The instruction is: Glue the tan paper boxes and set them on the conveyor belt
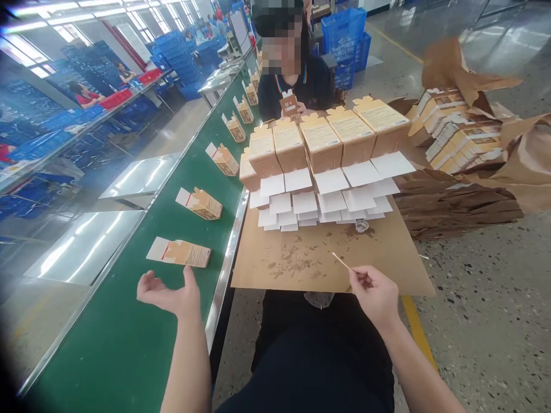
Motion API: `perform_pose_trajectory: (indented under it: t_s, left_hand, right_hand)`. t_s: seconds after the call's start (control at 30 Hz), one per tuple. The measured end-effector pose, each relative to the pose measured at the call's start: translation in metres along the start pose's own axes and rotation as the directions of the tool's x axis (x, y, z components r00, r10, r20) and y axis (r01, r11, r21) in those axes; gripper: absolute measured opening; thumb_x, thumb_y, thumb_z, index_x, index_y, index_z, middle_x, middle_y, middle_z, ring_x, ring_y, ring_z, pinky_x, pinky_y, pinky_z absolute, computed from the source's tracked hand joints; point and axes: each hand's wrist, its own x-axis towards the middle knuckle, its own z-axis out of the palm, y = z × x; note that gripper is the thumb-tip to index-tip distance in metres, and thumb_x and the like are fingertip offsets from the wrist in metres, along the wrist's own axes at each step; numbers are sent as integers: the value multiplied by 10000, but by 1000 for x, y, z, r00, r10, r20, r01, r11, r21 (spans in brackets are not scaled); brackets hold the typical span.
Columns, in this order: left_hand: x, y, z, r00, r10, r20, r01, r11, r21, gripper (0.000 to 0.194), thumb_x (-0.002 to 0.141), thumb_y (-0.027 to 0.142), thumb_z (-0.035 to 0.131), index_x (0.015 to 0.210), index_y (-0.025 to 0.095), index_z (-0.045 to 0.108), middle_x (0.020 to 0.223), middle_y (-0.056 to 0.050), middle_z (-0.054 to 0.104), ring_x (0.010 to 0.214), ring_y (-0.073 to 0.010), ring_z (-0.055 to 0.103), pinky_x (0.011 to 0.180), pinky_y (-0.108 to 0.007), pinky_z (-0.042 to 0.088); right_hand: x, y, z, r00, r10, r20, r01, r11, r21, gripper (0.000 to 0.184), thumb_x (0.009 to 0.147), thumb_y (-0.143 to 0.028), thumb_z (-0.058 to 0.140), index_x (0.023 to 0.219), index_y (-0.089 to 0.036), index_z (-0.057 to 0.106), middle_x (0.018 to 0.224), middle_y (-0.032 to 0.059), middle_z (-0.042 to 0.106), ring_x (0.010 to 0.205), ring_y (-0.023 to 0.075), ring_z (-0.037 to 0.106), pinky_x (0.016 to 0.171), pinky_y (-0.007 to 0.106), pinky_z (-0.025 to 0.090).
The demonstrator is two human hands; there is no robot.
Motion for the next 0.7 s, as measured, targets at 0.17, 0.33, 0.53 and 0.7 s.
perform_pose_trajectory:
  t_s: [0.17,0.33,0.53,0.7]
  left_hand:
    - [17,87,89,935,25,353,131,902,-411,523,1029,586,644,1433,255,606,1522,-154,631,1534,-305,576,1311,-482,436]
    - [70,160,208,640,-281,715,548,819,-169,576,948,703,732,1290,239,740,1533,-167,668,1566,-372,549,1301,-533,426]
    - [73,177,242,431,-356,829,689,723,-48,369,884,486,840,1078,182,758,1137,-146,802,1147,-356,779,972,-476,636]
    - [68,157,185,634,-232,738,645,685,-339,236,922,371,753,1072,189,742,1194,-93,793,1194,-263,761,995,-359,622]
  right_hand:
    - [1,-6,-1,999,45,1,-45,998,52,555,962,-757,732,812,-226,794,561,24,675,428,169,628,466,285,565]
    - [-2,-16,7,1000,-1,-16,2,996,94,547,972,-743,729,802,-227,784,567,21,670,427,164,621,466,283,559]
    - [3,-9,-13,994,47,-103,-49,999,-18,483,977,-688,711,817,-236,769,584,23,676,464,178,639,509,301,560]
    - [52,-11,-35,993,73,-87,-94,960,-265,277,946,-477,698,816,-234,727,712,57,747,618,221,714,656,341,585]
